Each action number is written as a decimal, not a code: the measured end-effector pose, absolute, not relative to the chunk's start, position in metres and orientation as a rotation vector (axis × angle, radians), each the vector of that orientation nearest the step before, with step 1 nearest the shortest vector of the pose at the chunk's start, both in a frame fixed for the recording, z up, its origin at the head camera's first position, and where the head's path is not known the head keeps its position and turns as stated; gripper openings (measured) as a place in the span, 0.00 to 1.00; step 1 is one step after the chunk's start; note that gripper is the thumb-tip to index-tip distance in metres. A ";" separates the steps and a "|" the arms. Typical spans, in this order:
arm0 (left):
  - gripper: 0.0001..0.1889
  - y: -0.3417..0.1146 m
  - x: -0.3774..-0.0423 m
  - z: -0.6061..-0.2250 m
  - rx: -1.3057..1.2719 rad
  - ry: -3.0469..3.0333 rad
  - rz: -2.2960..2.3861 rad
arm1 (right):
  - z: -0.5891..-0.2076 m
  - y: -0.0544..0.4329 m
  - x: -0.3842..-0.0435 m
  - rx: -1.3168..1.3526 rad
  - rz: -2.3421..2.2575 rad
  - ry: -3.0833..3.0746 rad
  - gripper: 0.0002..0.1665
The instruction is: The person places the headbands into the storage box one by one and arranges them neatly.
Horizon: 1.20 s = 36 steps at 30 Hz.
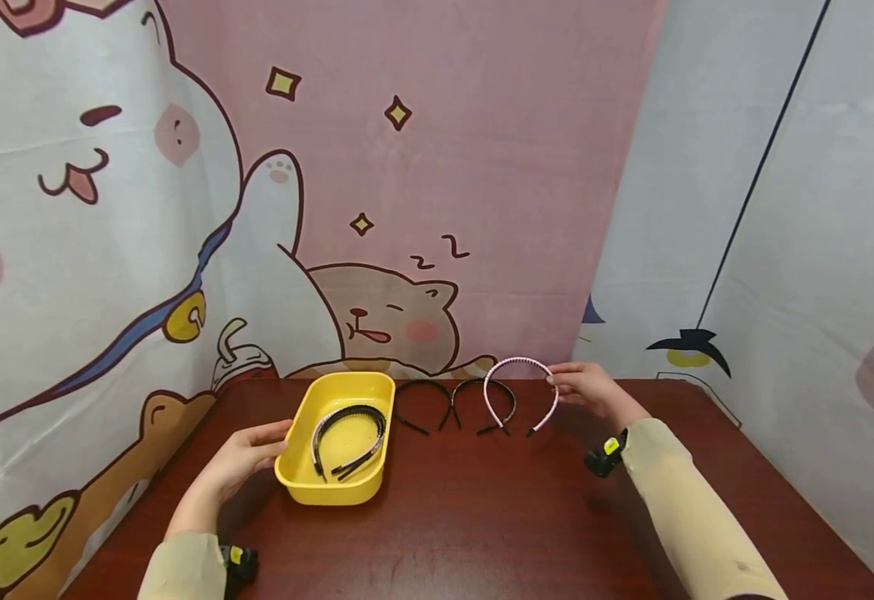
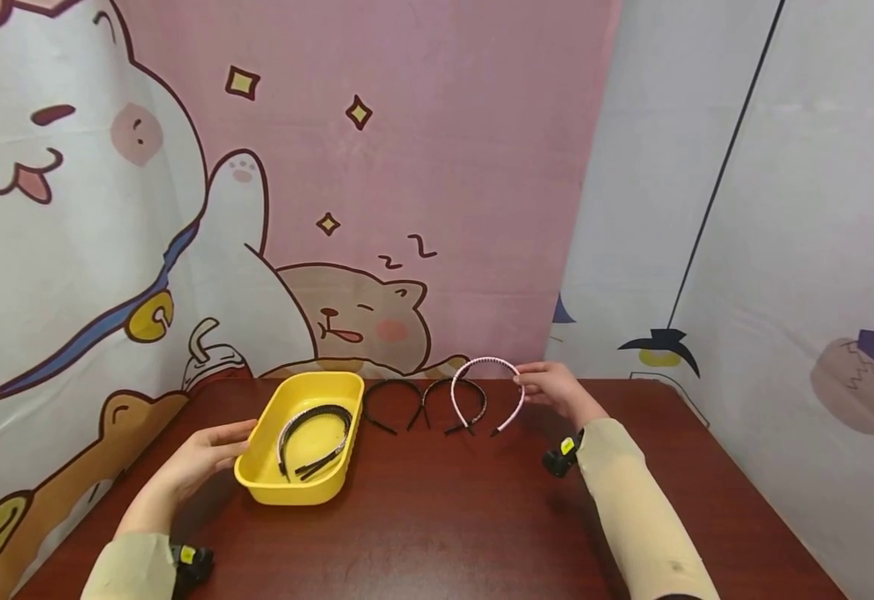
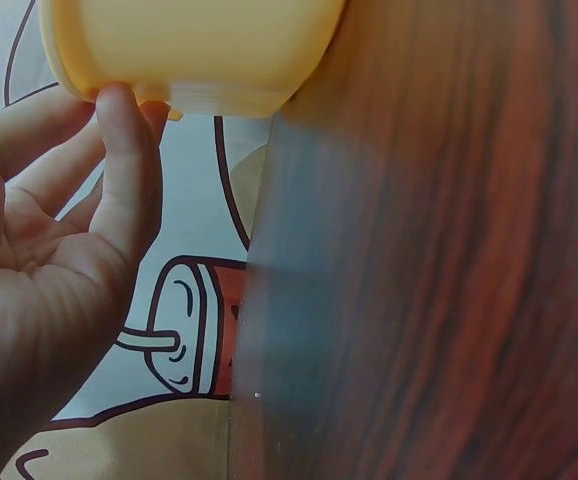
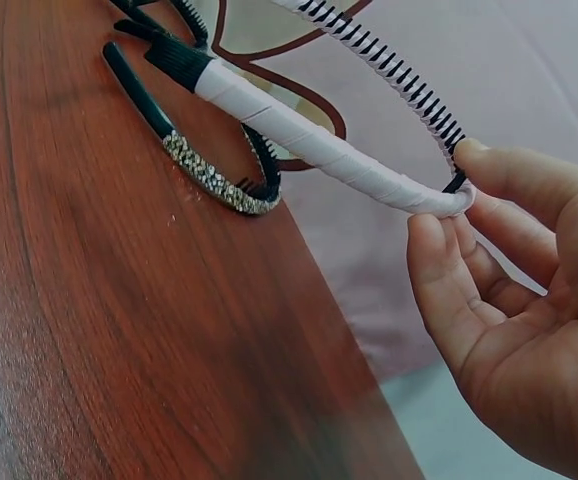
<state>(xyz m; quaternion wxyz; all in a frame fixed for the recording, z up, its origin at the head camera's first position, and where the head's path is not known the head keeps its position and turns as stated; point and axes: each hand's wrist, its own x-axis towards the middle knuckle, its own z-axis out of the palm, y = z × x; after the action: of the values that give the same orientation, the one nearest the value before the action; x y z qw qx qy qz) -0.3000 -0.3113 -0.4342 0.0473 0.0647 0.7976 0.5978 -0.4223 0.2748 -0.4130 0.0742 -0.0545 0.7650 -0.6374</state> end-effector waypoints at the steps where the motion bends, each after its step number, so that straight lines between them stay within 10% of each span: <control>1: 0.28 -0.311 -0.300 -0.434 0.199 2.434 1.824 | -0.412 0.274 -0.423 -0.168 -1.917 2.293 0.30; 36: 0.27 -0.312 -0.301 -0.436 0.216 2.421 1.848 | -0.399 0.232 -0.425 -0.343 -1.929 2.214 0.30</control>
<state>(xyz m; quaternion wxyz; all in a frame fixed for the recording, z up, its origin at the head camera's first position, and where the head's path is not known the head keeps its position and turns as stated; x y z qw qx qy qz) -0.3015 -0.3118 -0.4358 0.0440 0.0706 0.7921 0.6047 -0.4255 0.2322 -0.3993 0.0926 -0.1154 0.7456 -0.6498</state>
